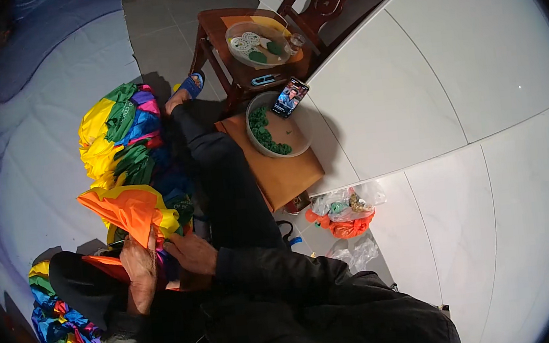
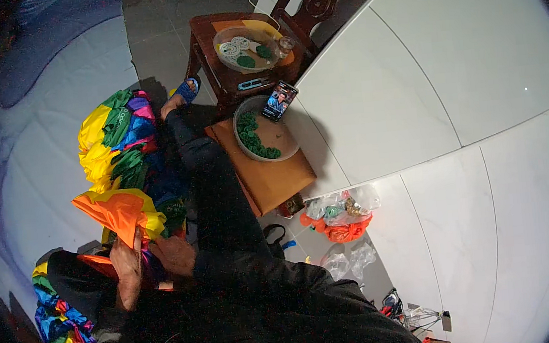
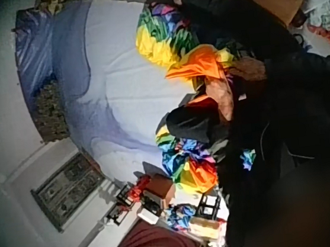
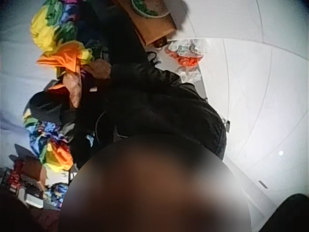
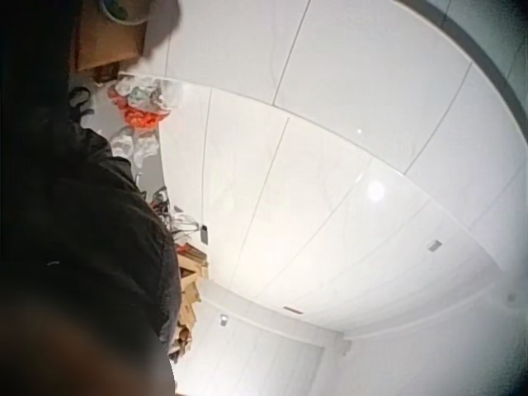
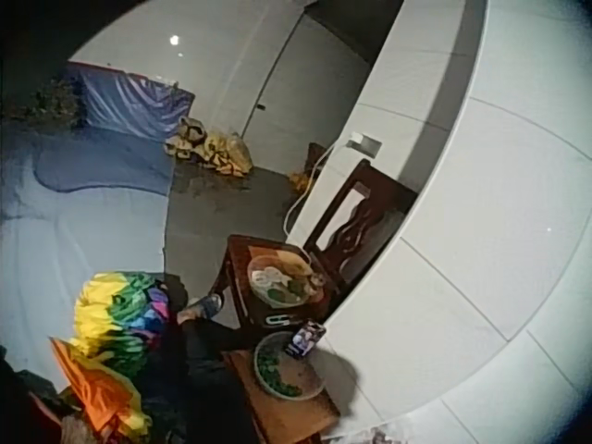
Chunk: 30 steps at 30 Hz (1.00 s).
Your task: The recorder is folding and organizing long strips of colorful fabric into a container.
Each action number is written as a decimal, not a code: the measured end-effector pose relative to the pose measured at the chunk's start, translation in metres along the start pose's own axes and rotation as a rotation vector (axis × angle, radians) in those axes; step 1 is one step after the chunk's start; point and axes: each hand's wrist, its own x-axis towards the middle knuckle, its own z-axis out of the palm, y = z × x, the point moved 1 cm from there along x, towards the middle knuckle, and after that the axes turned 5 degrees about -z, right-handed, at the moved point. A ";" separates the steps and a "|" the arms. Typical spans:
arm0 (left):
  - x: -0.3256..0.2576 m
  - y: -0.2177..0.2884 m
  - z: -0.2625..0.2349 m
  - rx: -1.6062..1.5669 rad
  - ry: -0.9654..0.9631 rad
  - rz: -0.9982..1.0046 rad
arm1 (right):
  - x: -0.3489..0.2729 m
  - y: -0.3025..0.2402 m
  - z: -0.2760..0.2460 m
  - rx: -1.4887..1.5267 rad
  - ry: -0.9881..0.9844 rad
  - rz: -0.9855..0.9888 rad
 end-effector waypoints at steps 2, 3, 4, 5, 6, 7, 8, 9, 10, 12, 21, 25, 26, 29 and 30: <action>0.001 0.001 0.002 0.010 0.017 0.003 | 0.002 0.017 0.014 -0.051 0.090 -0.119; 0.002 0.002 0.002 0.010 0.018 0.005 | 0.002 0.024 0.020 -0.101 0.179 -0.238; 0.003 0.007 -0.002 0.018 0.005 -0.024 | 0.002 0.024 0.022 -0.151 0.266 -0.355; 0.004 0.011 -0.006 0.027 -0.008 -0.051 | 0.002 0.026 0.023 -0.152 0.266 -0.355; 0.004 0.013 -0.007 0.036 -0.021 -0.079 | 0.002 0.028 0.024 -0.176 0.234 -0.326; 0.004 0.013 -0.006 0.035 -0.021 -0.078 | 0.002 0.031 0.025 -0.200 0.202 -0.297; 0.004 0.012 -0.005 0.039 -0.035 -0.092 | 0.002 0.033 0.027 -0.224 0.171 -0.268; 0.003 0.010 -0.004 0.045 -0.047 -0.107 | 0.003 0.034 0.029 -0.224 0.170 -0.269; 0.002 0.009 -0.004 0.050 -0.060 -0.121 | 0.004 0.034 0.033 -0.221 0.166 -0.233; 0.001 0.006 -0.002 0.072 -0.048 -0.108 | 0.007 0.034 0.040 -0.217 0.156 -0.161; 0.000 0.002 0.006 0.122 -0.017 -0.081 | 0.008 0.048 0.055 -0.317 0.277 -0.261; -0.002 -0.002 0.010 0.133 -0.006 -0.063 | 0.006 0.041 0.051 -0.471 0.459 -0.405; -0.002 -0.002 0.010 0.144 -0.006 -0.057 | 0.006 0.041 0.051 -0.472 0.461 -0.416; -0.003 -0.002 0.011 0.140 0.017 -0.043 | 0.007 0.043 0.050 -0.472 0.464 -0.440; -0.003 -0.001 0.011 0.137 0.027 -0.034 | 0.008 0.046 0.050 -0.440 0.399 -0.393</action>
